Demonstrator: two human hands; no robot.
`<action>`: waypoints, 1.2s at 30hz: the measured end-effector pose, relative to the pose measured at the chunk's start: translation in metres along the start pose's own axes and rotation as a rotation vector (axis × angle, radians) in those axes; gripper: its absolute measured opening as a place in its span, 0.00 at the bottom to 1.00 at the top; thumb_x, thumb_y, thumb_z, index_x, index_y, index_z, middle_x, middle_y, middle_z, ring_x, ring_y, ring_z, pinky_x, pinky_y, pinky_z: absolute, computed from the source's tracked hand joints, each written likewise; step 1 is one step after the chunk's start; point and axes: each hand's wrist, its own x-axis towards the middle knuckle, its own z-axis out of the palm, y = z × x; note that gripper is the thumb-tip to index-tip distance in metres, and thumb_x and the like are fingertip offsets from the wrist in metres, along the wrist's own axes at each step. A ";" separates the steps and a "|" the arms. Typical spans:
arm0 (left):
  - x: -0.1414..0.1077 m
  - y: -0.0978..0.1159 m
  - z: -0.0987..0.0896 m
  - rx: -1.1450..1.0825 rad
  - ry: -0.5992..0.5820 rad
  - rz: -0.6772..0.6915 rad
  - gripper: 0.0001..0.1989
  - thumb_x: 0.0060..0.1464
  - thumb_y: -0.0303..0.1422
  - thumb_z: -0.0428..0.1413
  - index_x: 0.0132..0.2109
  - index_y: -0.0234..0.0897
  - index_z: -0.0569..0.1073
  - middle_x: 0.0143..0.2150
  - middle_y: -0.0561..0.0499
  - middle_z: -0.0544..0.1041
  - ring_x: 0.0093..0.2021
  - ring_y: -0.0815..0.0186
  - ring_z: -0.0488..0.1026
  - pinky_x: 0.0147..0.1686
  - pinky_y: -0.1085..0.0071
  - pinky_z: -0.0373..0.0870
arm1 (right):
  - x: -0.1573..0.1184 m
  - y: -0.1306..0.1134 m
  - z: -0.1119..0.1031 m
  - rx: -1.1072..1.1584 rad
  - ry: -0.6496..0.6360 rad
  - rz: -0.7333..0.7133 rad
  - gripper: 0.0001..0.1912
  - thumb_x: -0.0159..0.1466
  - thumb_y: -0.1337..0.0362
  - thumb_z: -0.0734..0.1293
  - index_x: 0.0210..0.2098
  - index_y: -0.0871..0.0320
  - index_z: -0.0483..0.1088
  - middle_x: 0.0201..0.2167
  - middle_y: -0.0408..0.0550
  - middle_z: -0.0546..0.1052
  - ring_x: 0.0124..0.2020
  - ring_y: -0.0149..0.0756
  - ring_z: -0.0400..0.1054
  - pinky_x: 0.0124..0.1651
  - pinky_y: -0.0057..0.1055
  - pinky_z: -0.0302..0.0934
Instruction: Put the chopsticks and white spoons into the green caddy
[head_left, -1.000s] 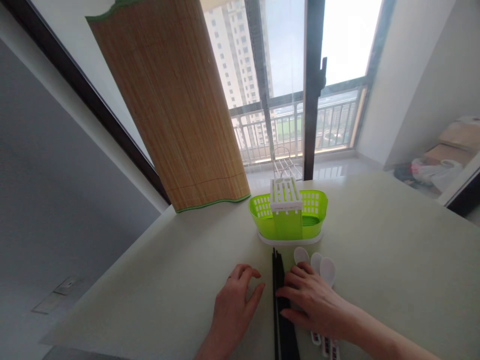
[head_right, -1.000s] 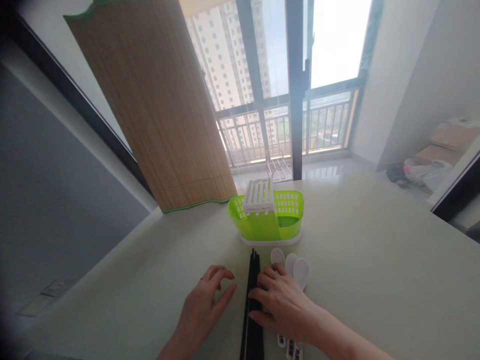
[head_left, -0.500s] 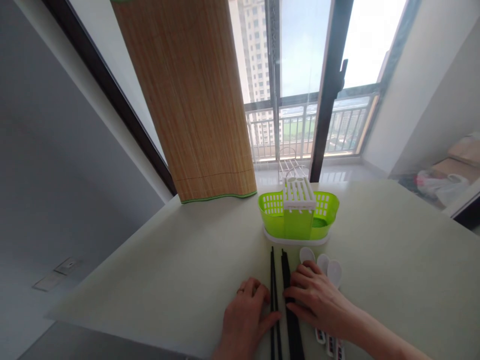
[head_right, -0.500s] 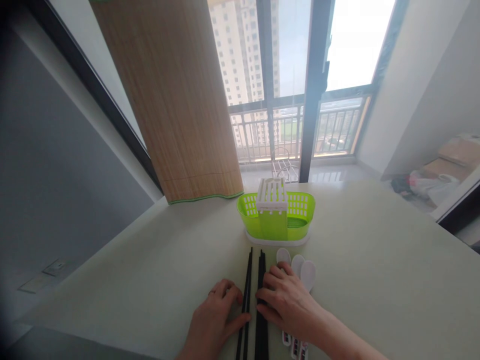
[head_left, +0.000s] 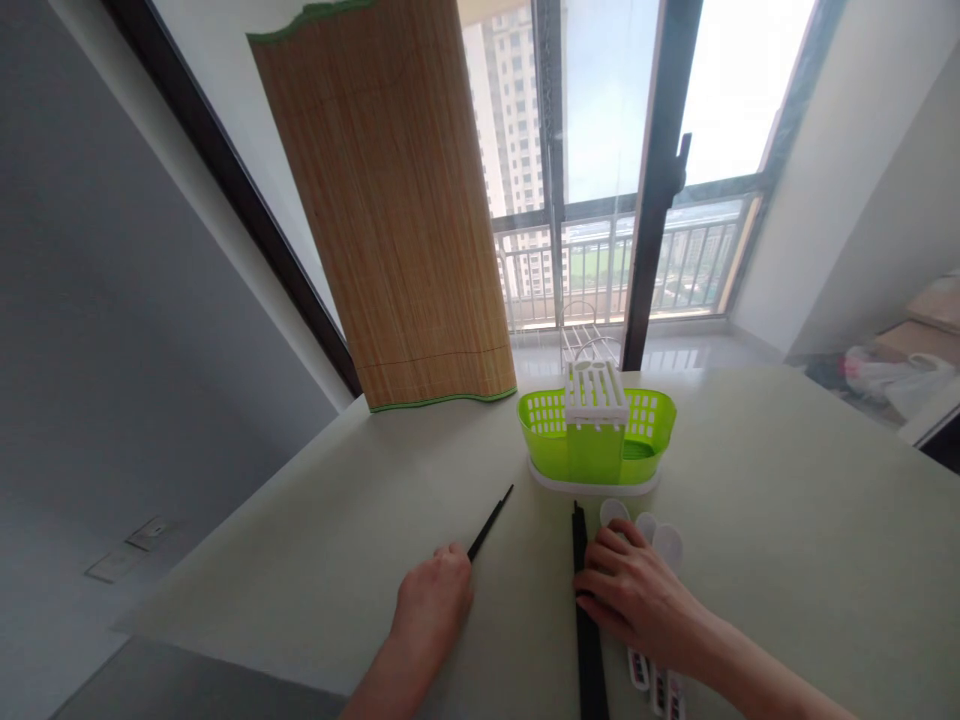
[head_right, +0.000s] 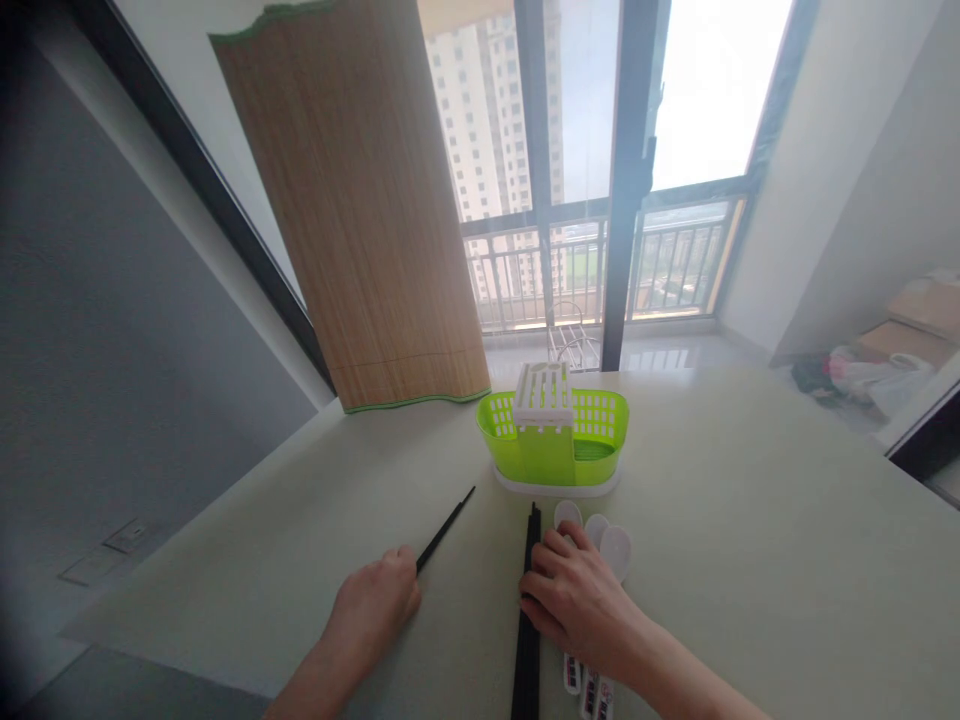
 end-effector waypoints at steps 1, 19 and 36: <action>0.001 -0.004 0.000 -0.010 0.005 0.021 0.16 0.55 0.21 0.41 0.41 0.30 0.73 0.37 0.37 0.79 0.40 0.53 0.79 0.36 0.64 0.71 | 0.000 0.000 0.001 -0.005 0.016 0.001 0.06 0.67 0.63 0.63 0.34 0.53 0.70 0.32 0.42 0.72 0.38 0.38 0.61 0.51 0.42 0.48; 0.012 0.044 -0.050 -1.162 0.364 0.389 0.12 0.52 0.30 0.53 0.44 0.38 0.75 0.30 0.55 0.76 0.26 0.71 0.70 0.27 0.78 0.67 | 0.038 -0.024 0.001 0.192 0.022 0.285 0.24 0.55 0.63 0.69 0.52 0.57 0.67 0.29 0.42 0.75 0.30 0.38 0.68 0.35 0.32 0.55; 0.010 0.036 -0.042 -1.285 0.218 0.515 0.09 0.54 0.34 0.56 0.40 0.40 0.80 0.33 0.52 0.77 0.28 0.71 0.72 0.26 0.78 0.69 | 0.048 -0.007 0.039 0.322 0.072 0.038 0.10 0.63 0.70 0.60 0.42 0.56 0.69 0.43 0.52 0.75 0.43 0.40 0.72 0.44 0.31 0.65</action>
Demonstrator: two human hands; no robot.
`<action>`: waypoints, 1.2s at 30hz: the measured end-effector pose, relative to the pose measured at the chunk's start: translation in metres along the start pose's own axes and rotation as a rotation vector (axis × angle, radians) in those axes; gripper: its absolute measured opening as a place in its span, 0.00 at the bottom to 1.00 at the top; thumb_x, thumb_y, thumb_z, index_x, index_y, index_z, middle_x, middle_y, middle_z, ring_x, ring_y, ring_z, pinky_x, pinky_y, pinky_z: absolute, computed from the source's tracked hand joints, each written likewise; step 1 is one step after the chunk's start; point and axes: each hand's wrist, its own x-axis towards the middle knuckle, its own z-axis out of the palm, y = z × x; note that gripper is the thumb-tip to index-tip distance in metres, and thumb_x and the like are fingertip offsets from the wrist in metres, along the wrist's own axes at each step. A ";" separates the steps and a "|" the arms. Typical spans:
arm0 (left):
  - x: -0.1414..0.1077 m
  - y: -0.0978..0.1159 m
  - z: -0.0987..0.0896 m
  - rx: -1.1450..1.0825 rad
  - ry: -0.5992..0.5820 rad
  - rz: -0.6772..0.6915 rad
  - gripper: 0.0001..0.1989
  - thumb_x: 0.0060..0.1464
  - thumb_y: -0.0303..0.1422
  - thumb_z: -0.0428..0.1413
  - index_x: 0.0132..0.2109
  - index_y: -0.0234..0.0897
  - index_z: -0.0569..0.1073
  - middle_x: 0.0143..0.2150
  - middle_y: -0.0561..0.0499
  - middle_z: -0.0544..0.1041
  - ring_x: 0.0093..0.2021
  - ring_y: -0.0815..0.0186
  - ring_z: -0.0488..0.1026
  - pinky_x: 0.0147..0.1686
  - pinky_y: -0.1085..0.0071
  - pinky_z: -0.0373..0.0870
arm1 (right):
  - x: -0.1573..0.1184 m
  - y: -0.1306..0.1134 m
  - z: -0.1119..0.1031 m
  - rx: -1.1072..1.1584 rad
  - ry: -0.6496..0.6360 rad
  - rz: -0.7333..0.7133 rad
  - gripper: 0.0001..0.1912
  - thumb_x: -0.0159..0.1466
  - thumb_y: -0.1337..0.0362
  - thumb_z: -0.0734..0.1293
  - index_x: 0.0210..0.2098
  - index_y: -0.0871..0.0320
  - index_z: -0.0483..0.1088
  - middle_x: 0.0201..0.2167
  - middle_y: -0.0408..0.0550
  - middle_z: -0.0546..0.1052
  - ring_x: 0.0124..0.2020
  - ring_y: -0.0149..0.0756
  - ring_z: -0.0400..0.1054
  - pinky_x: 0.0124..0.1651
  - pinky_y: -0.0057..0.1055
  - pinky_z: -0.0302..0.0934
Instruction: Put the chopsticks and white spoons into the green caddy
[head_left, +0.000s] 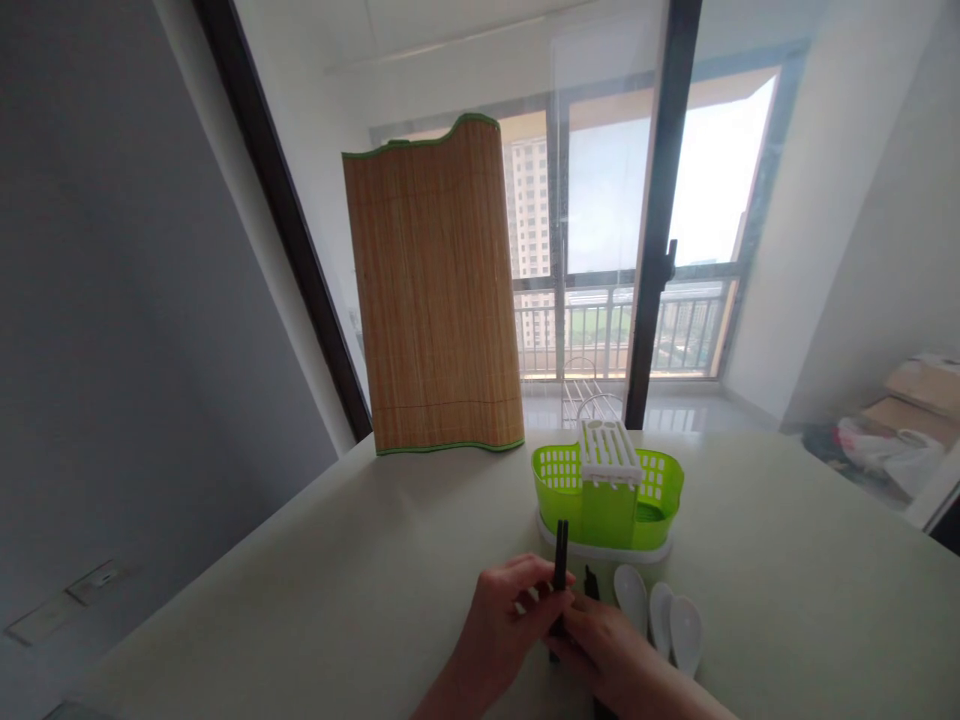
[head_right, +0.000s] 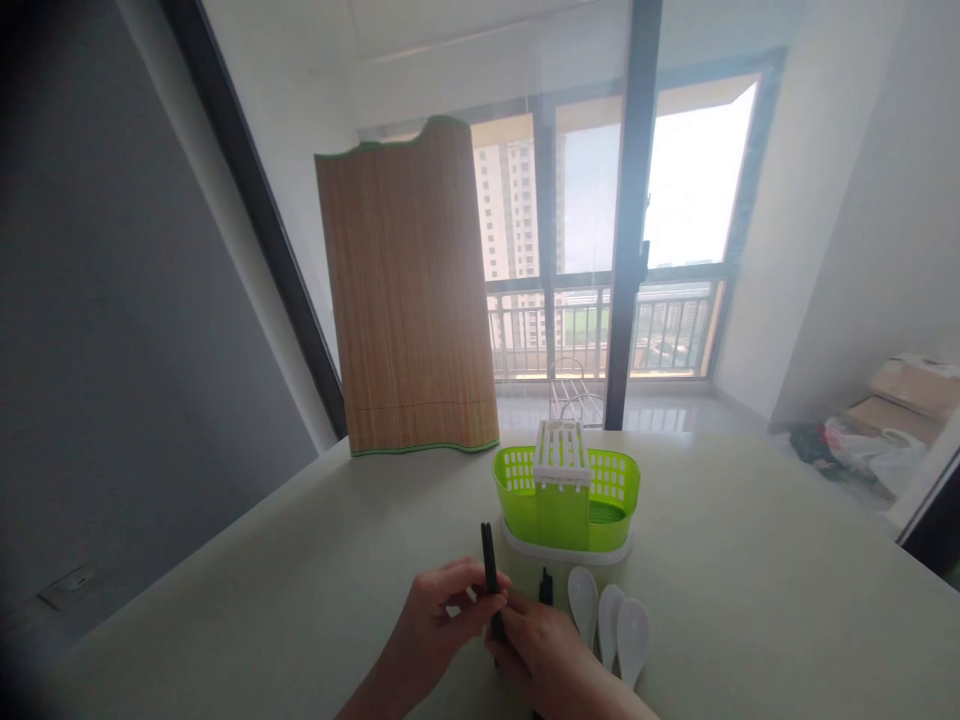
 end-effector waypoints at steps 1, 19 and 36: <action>0.001 0.001 -0.002 0.007 -0.008 -0.005 0.09 0.54 0.35 0.57 0.40 0.40 0.80 0.33 0.52 0.77 0.28 0.71 0.72 0.27 0.78 0.69 | 0.000 0.000 -0.002 -0.018 0.000 -0.001 0.10 0.62 0.71 0.60 0.41 0.56 0.69 0.43 0.52 0.76 0.42 0.40 0.72 0.43 0.31 0.65; 0.187 0.031 -0.023 0.138 0.199 0.159 0.12 0.52 0.34 0.60 0.42 0.34 0.81 0.36 0.49 0.83 0.35 0.63 0.79 0.36 0.70 0.75 | -0.017 0.027 -0.065 -0.708 0.386 -0.220 0.11 0.65 0.75 0.59 0.35 0.56 0.70 0.28 0.45 0.74 0.34 0.40 0.67 0.49 0.43 0.55; 0.201 0.005 -0.002 0.642 0.160 -0.003 0.12 0.54 0.40 0.57 0.39 0.39 0.82 0.35 0.46 0.81 0.39 0.58 0.75 0.36 0.68 0.67 | -0.019 0.029 -0.062 -0.693 0.330 -0.131 0.09 0.60 0.76 0.64 0.30 0.55 0.69 0.27 0.44 0.75 0.34 0.40 0.67 0.52 0.43 0.54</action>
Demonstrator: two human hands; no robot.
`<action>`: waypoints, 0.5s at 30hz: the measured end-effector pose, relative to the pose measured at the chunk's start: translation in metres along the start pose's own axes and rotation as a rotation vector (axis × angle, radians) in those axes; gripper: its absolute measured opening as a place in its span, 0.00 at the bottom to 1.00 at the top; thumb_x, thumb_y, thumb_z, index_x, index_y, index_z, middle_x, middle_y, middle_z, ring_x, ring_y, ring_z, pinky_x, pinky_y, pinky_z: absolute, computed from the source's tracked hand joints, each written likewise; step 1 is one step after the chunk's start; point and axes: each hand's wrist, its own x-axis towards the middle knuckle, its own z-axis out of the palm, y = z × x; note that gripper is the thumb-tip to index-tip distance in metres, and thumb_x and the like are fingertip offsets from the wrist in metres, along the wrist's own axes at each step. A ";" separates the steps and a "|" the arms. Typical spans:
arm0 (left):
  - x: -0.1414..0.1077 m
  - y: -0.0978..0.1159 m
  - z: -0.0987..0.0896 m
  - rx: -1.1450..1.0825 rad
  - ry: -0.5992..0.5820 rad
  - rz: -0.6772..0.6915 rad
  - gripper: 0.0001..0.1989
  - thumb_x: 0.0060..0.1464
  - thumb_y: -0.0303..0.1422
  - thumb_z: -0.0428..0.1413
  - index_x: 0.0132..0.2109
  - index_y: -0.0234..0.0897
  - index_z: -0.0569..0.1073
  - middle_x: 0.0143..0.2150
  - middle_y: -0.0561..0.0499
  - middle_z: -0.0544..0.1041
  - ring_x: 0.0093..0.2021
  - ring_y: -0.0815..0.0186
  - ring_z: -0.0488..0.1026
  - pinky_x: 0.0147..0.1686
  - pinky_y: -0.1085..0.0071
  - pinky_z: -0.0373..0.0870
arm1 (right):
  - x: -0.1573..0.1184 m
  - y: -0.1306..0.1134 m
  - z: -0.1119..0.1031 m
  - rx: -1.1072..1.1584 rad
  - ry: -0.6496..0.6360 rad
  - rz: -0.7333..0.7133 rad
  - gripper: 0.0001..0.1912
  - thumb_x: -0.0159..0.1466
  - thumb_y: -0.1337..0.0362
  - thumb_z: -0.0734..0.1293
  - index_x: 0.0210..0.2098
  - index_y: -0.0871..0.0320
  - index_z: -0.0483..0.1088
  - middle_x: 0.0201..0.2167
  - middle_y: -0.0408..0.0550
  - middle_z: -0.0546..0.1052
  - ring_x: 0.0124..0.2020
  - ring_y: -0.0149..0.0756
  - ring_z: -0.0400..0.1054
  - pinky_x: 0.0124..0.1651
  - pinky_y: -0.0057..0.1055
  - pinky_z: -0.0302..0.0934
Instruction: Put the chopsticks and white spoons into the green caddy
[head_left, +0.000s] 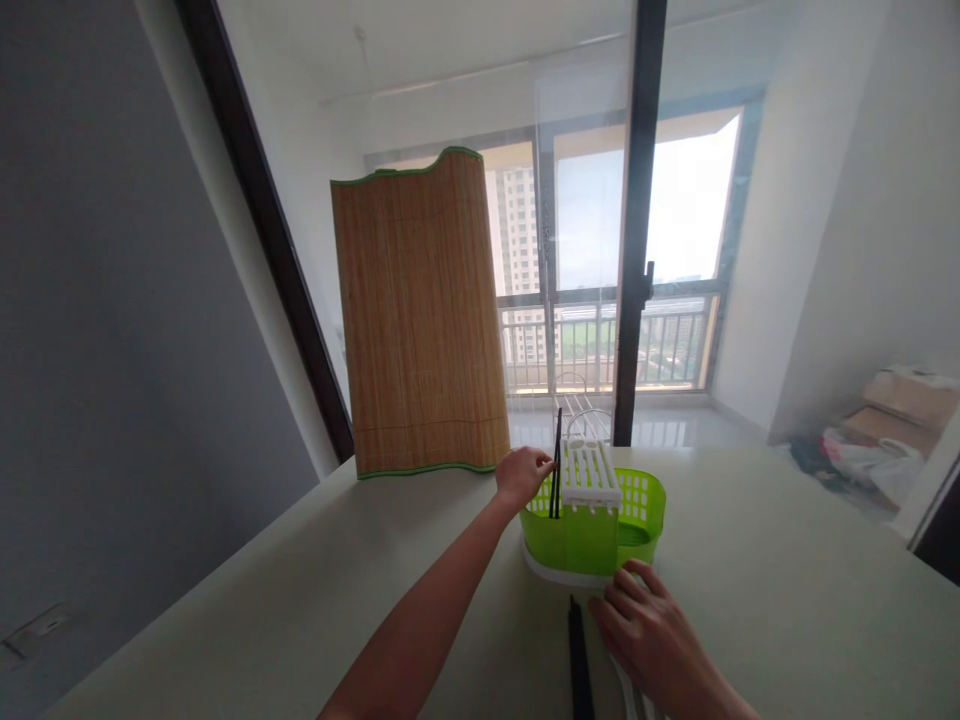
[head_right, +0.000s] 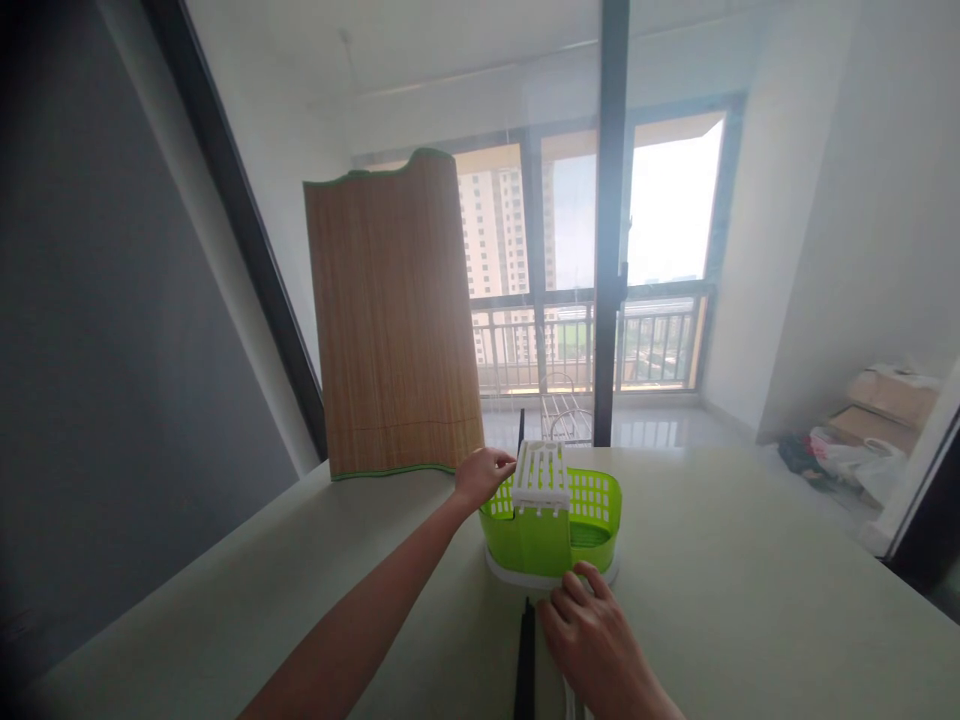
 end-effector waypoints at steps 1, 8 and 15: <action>-0.001 0.001 -0.002 0.016 -0.001 -0.003 0.13 0.54 0.41 0.58 0.39 0.40 0.82 0.35 0.47 0.81 0.38 0.59 0.75 0.36 0.69 0.66 | 0.000 0.000 0.000 0.001 -0.004 0.001 0.09 0.60 0.76 0.64 0.30 0.55 0.68 0.27 0.44 0.75 0.34 0.40 0.66 0.52 0.43 0.54; -0.045 0.006 -0.030 0.009 0.089 0.007 0.15 0.60 0.43 0.52 0.46 0.42 0.77 0.39 0.52 0.81 0.37 0.64 0.74 0.33 0.72 0.60 | 0.005 0.000 -0.018 0.082 -0.100 0.032 0.10 0.67 0.73 0.59 0.32 0.56 0.69 0.29 0.46 0.74 0.36 0.40 0.65 0.50 0.43 0.53; -0.175 -0.006 0.002 -0.076 -0.145 -0.011 0.09 0.60 0.36 0.50 0.37 0.41 0.74 0.34 0.55 0.78 0.32 0.68 0.72 0.33 0.72 0.60 | 0.007 0.000 -0.025 0.145 -0.114 0.107 0.12 0.71 0.67 0.57 0.35 0.58 0.70 0.30 0.47 0.74 0.35 0.39 0.65 0.43 0.38 0.53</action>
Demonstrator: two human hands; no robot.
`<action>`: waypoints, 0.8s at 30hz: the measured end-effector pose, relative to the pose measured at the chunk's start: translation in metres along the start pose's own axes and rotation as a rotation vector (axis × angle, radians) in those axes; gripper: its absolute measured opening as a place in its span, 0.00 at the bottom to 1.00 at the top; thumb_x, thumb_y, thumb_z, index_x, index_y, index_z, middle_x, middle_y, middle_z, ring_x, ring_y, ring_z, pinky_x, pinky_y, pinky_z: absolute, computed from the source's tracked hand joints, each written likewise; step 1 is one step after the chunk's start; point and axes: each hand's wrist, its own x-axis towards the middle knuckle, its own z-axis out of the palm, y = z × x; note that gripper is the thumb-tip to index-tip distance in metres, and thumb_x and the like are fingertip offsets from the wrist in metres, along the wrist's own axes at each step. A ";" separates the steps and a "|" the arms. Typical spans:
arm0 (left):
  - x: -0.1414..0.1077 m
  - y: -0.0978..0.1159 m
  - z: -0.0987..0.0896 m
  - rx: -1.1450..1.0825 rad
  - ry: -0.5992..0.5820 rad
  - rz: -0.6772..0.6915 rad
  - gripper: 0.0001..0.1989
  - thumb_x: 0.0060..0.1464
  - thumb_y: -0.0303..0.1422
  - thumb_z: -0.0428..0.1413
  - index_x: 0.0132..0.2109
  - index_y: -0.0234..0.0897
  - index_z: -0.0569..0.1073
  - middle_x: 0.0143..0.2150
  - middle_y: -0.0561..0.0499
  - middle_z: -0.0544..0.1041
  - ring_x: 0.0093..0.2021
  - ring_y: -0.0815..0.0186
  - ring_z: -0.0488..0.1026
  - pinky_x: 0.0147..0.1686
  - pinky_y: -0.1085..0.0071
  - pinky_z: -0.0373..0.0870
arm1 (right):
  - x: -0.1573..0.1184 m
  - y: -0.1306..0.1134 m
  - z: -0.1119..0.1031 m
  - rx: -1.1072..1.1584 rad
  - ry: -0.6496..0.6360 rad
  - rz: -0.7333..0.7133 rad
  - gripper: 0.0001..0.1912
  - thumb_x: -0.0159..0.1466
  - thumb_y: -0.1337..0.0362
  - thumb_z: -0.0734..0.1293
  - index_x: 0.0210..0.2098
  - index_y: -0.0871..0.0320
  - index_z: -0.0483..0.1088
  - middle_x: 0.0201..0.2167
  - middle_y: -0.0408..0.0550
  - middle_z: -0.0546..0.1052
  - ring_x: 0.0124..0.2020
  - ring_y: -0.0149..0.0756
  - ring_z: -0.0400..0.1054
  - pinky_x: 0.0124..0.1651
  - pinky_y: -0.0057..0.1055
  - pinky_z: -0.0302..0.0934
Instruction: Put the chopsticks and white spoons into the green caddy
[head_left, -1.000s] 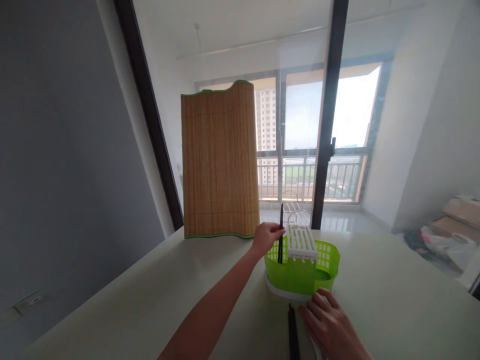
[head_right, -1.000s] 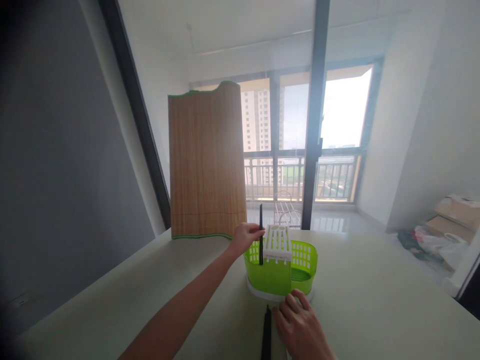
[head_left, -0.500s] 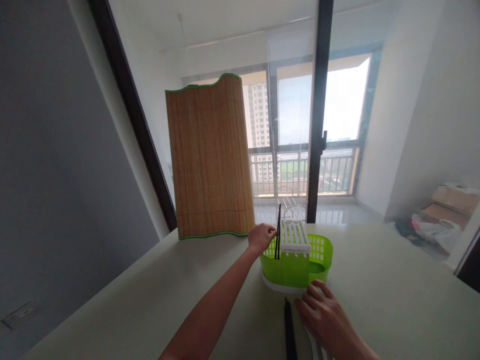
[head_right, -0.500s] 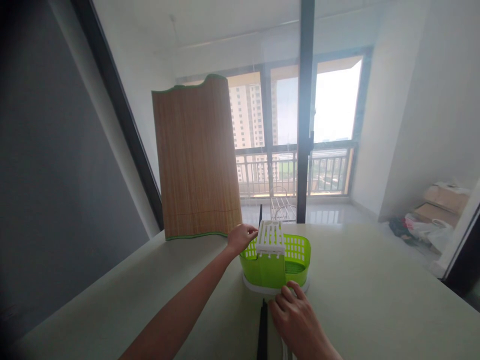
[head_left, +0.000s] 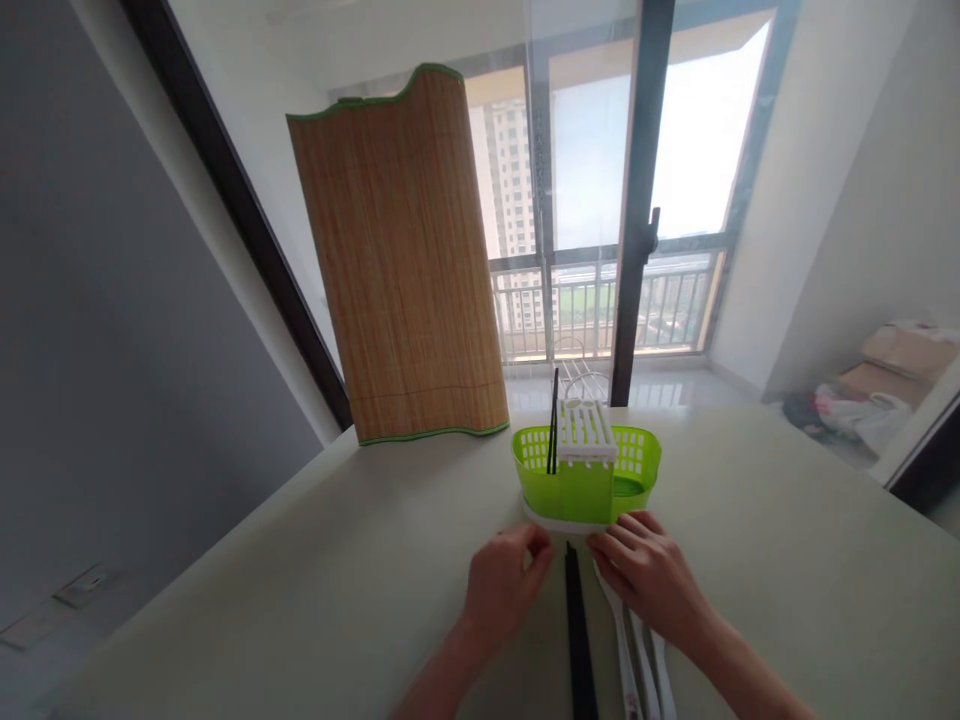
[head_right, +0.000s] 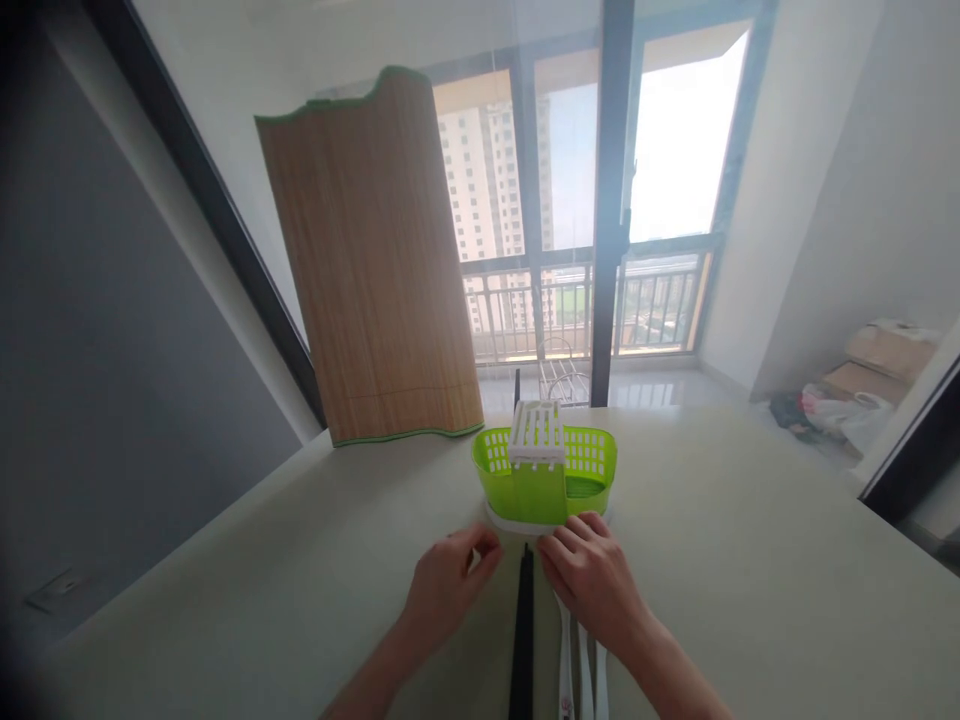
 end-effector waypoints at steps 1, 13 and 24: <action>-0.013 -0.002 0.012 0.022 -0.058 -0.009 0.08 0.59 0.36 0.51 0.37 0.41 0.74 0.35 0.55 0.78 0.35 0.66 0.72 0.34 0.72 0.60 | -0.001 0.000 0.002 0.004 -0.004 -0.001 0.12 0.71 0.67 0.57 0.35 0.57 0.70 0.29 0.47 0.73 0.35 0.39 0.65 0.43 0.38 0.52; -0.034 -0.023 0.013 0.265 -0.319 -0.143 0.09 0.49 0.39 0.57 0.37 0.42 0.76 0.40 0.51 0.77 0.39 0.59 0.74 0.36 0.68 0.65 | -0.006 -0.012 0.019 0.053 -0.066 -0.056 0.11 0.70 0.67 0.58 0.33 0.56 0.70 0.27 0.44 0.71 0.32 0.38 0.62 0.40 0.37 0.51; -0.017 -0.047 -0.023 0.671 -0.360 -0.232 0.22 0.47 0.17 0.46 0.46 0.27 0.76 0.44 0.34 0.78 0.45 0.52 0.77 0.44 0.61 0.72 | -0.009 -0.028 0.025 0.075 -0.152 -0.133 0.10 0.69 0.69 0.58 0.33 0.55 0.68 0.28 0.43 0.73 0.31 0.37 0.61 0.39 0.37 0.49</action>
